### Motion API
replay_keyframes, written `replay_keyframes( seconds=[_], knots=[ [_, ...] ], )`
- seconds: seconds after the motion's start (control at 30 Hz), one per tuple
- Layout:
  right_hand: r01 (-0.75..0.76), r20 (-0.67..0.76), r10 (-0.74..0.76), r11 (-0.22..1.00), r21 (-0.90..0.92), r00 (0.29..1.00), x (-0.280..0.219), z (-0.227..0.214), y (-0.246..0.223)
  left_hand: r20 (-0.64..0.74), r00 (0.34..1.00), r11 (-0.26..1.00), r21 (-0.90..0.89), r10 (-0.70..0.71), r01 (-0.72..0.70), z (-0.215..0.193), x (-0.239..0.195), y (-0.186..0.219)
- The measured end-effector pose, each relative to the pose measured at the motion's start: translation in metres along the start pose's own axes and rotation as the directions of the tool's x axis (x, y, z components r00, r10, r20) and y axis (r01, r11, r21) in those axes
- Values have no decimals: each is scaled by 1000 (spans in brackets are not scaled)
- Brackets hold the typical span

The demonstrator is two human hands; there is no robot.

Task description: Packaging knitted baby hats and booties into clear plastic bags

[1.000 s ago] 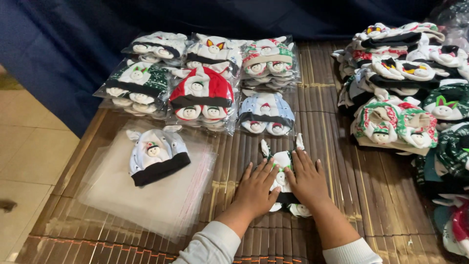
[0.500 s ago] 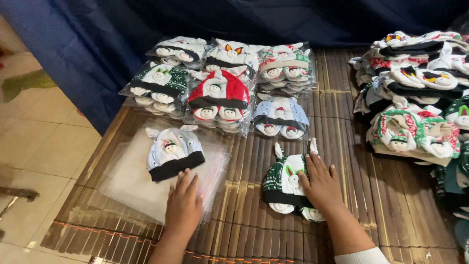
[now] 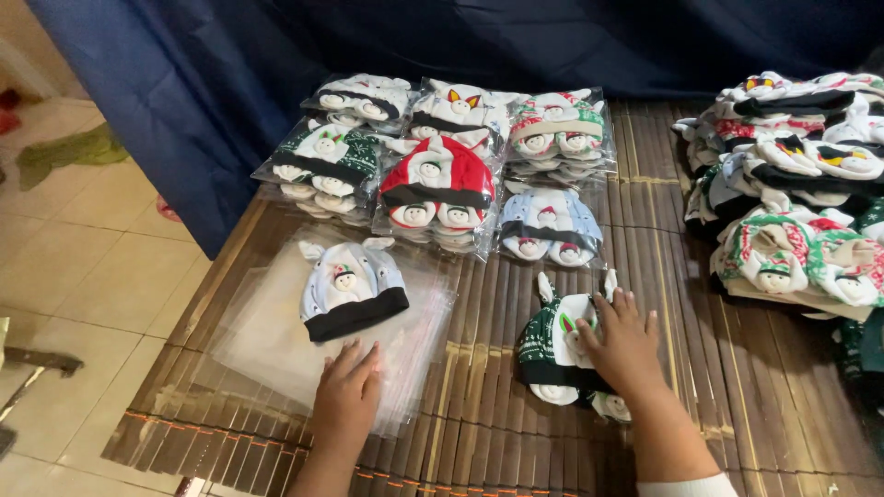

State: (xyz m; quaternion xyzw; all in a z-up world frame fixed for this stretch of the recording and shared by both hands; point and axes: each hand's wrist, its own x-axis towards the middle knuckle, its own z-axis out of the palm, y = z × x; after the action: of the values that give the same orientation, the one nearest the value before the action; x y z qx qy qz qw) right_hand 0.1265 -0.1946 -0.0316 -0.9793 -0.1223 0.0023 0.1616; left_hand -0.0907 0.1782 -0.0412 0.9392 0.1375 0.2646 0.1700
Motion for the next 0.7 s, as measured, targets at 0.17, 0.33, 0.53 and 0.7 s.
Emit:
replay_keyframes(
  seconds=[0.17, 0.33, 0.53, 0.7],
  knots=[
    [482, -179, -460, 712, 511, 870, -57, -46, -134, 39, 999, 994, -100, -28, 32, -15, 10, 6],
    [46, 304, -672, 449, 892, 675, -69, -7, -190, 56, 998, 996, -86, -32, 37, -29, 15, 18],
    [-120, 363, -645, 390, 913, 673, -64, 14, -224, 47, 994, 994, -32, 101, -100, -34, 21, 19],
    [-378, 492, -462, 320, 869, 738, -60, 31, -222, 208, 976, 988, -154, 59, -27, -38, 29, 19]
  ],
)
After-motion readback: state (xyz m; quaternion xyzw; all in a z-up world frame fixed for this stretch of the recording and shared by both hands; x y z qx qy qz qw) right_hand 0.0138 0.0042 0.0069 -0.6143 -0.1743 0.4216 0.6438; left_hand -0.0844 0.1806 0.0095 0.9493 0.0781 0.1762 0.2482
